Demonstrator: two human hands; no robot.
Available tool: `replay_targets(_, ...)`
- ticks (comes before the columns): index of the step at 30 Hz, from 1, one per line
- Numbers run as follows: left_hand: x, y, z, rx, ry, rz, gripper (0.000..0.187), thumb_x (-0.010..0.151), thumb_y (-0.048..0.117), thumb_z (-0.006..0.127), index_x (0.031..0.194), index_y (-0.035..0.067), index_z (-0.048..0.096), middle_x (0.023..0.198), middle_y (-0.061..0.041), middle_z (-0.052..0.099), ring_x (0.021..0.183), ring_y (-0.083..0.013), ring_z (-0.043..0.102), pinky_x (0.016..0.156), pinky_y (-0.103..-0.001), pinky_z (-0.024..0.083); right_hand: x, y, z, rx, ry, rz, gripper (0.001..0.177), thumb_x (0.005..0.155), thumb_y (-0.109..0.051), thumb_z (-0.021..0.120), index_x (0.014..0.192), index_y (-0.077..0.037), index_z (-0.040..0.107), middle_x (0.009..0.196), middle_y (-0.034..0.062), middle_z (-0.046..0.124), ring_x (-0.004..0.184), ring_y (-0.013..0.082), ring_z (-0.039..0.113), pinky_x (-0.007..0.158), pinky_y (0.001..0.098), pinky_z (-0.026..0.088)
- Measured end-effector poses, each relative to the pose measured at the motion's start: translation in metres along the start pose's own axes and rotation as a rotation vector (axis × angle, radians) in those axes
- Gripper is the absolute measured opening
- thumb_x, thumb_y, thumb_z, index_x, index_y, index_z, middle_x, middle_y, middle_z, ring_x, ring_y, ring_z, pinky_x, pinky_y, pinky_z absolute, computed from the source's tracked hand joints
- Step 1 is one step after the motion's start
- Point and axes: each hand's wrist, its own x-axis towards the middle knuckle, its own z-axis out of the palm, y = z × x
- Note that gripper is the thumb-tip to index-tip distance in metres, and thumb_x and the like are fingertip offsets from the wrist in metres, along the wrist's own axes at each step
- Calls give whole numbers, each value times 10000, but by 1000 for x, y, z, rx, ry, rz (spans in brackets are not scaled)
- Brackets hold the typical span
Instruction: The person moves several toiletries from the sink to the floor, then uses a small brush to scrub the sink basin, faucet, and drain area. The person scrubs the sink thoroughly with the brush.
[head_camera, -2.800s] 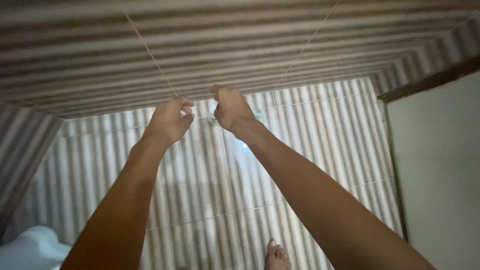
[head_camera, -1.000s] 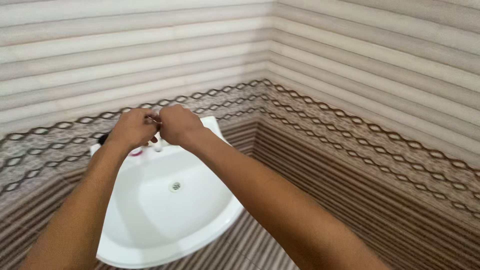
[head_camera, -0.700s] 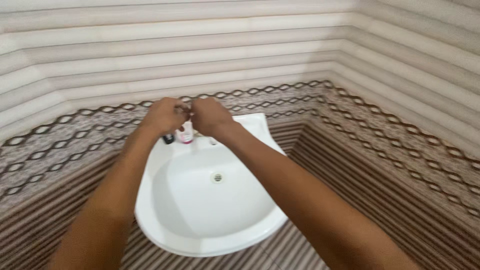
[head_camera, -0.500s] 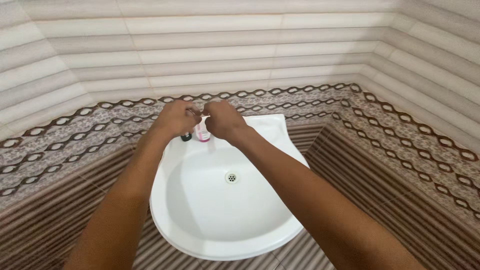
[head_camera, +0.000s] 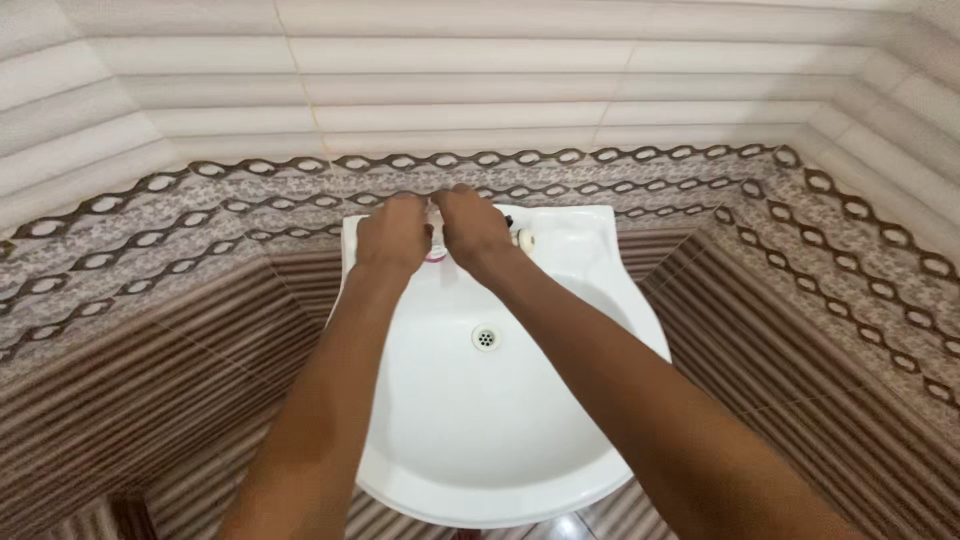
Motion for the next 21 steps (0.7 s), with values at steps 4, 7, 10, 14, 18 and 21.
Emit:
replay_targets(4,0,-5,13,-2,2,11,154,866,110,719,1017,95,747,1055,-166,739,990,-376,717,796,-514,568,-3,4,17,-163,-144,108,302,876,6,626,1161,-87,657,1215,169,654,1031,369,709,803,478,594)
replay_targets(7,-1,-7,18,-52,64,54,156,847,75,689,987,111,747,1041,-150,738,961,-376,713,773,-527,550,-7,6,22,-184,-175,113,268,873,-4,634,1124,-91,671,1159,181,670,1003,354,718,789,474,592)
replay_targets(10,-7,-14,18,-17,15,38,143,915,85,639,953,125,771,1030,-148,748,957,-362,726,809,-501,556,-14,4,29,-229,-204,82,208,875,-5,637,1032,-119,713,1084,145,710,1005,335,724,793,460,595)
replay_targets(14,-18,-11,12,23,-80,39,187,926,82,617,980,154,781,1048,-116,755,963,-340,735,816,-474,570,-31,9,29,-229,-121,-12,201,823,-10,663,985,-115,720,1025,148,709,947,331,723,755,459,588)
replay_targets(18,-22,-4,-11,70,-224,59,180,926,172,666,1048,221,789,1081,-104,754,997,-318,723,862,-447,568,-43,6,19,-200,-144,12,162,871,-40,657,987,-130,726,1010,146,720,951,328,725,745,474,583)
replay_targets(21,-34,6,-24,76,-304,84,202,915,237,714,1103,260,786,1090,-51,771,996,-290,723,879,-428,569,-66,4,3,-133,-127,5,159,821,-48,678,950,-123,733,1004,140,725,933,333,725,735,471,578)
